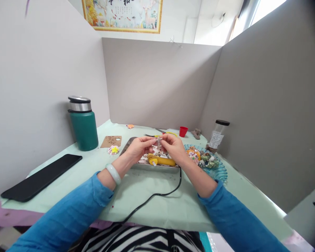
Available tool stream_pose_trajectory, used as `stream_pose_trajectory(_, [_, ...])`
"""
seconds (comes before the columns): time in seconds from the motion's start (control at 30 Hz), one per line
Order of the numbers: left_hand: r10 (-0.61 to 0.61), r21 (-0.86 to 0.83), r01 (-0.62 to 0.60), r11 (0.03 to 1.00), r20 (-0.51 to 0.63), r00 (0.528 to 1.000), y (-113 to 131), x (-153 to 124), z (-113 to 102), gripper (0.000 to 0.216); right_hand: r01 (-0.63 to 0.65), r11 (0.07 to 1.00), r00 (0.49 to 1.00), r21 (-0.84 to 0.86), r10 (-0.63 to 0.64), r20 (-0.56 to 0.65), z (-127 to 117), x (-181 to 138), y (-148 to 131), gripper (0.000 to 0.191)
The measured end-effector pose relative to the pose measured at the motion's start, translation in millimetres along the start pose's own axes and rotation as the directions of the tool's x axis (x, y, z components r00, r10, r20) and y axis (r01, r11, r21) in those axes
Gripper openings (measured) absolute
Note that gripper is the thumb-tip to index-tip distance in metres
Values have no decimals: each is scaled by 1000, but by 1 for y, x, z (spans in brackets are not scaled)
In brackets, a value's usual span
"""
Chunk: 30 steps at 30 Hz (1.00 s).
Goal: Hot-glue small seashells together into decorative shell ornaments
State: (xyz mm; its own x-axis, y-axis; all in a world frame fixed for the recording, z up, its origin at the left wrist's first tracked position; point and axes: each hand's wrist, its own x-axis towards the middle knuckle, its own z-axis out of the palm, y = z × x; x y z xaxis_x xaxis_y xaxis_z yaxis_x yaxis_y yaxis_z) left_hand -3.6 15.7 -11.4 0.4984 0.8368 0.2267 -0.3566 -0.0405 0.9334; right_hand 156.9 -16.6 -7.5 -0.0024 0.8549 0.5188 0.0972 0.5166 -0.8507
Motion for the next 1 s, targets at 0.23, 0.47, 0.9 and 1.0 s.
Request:
stream_pose_trajectory(0.23, [23, 62, -19, 998, -63, 998, 4, 1, -2, 32, -42, 999, 994, 13, 44, -101, -12, 5, 2, 13])
stream_pose_trajectory(0.47, [109, 305, -34, 952, -232, 967, 10, 6, -14, 26, -82, 996, 986, -27, 77, -145, -25, 11, 12, 14])
stream_pose_trajectory(0.9, [33, 952, -95, 290, 90, 995, 36, 37, -47, 13, -83, 981, 983, -178, 51, -174, -32, 10, 29, 15])
stream_pose_trajectory(1.0, [-59, 953, -256, 165, 268, 962, 26, 60, -27, 17, -72, 988, 978, -138, 42, -206, -35, 13, 27, 14])
